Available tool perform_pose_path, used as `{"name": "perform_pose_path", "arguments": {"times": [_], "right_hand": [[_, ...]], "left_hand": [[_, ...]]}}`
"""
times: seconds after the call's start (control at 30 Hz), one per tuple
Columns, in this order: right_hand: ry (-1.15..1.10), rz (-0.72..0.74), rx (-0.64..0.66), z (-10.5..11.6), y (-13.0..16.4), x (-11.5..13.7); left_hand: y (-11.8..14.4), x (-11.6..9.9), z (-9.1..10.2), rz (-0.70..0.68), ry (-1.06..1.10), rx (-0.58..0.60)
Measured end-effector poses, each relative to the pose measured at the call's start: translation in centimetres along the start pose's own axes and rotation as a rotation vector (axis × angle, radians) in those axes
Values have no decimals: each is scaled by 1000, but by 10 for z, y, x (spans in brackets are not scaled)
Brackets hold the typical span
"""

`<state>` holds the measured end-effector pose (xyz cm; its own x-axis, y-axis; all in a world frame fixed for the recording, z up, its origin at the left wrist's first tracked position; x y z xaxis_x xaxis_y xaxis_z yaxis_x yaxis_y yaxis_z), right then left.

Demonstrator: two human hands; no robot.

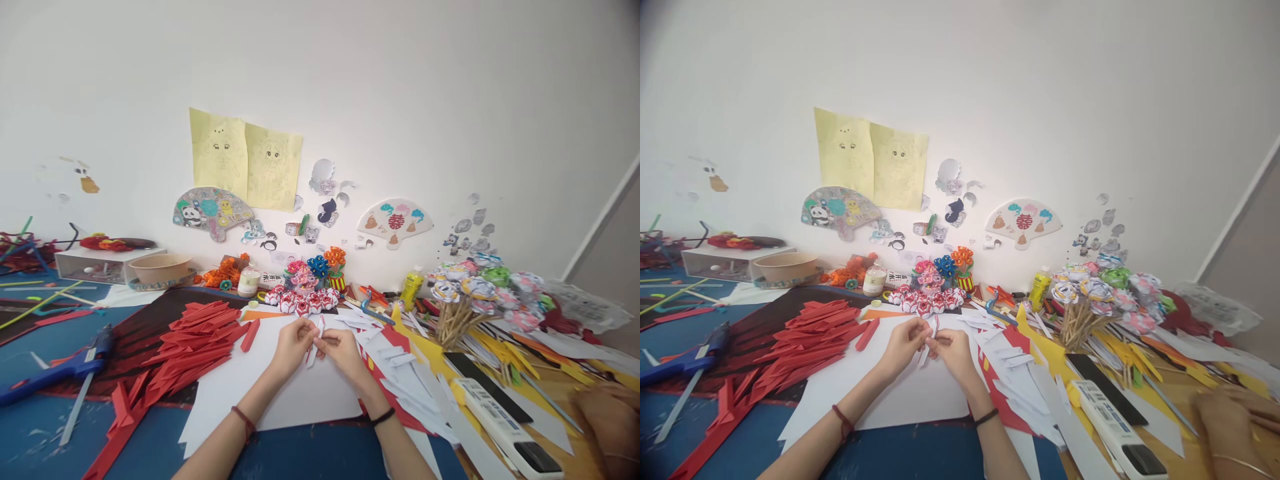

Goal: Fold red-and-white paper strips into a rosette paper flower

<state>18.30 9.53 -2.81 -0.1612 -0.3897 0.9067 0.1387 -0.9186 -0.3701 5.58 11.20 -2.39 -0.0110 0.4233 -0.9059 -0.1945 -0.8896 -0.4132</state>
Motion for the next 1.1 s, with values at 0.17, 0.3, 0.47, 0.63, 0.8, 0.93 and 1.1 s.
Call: {"name": "perform_pose_path", "arguments": {"times": [0.17,0.3,0.47,0.63,0.8,0.93,1.1], "right_hand": [[-24,-29,-4,0,-1,-3],[-43,-42,9,0,0,-2],[-64,-50,23,1,0,-3],[-83,-53,38,2,1,-5],[-109,-55,71,0,2,-5],[-130,-47,63,-1,2,-2],[-132,-45,82,-2,2,-2]], "left_hand": [[-2,1,2,-30,-20,12],[-3,2,3,-52,-36,40],[-2,-1,0,-75,-33,82],[0,-5,-2,-78,-4,116],[1,-9,-3,-63,47,162],[3,-18,-8,-48,118,219],[8,-24,-15,-17,182,283]]}}
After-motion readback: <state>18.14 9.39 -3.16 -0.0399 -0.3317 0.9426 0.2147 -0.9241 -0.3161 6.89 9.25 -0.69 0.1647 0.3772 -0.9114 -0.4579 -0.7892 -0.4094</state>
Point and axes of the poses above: each hand's wrist, its own y-axis away from the middle knuckle, its own z-axis out of the back of the hand, x = y × z, the point moved 6 cm from there along -y, towards the middle knuckle, and after that the axes turned 3 degrees about y, right-handed, at the moved point
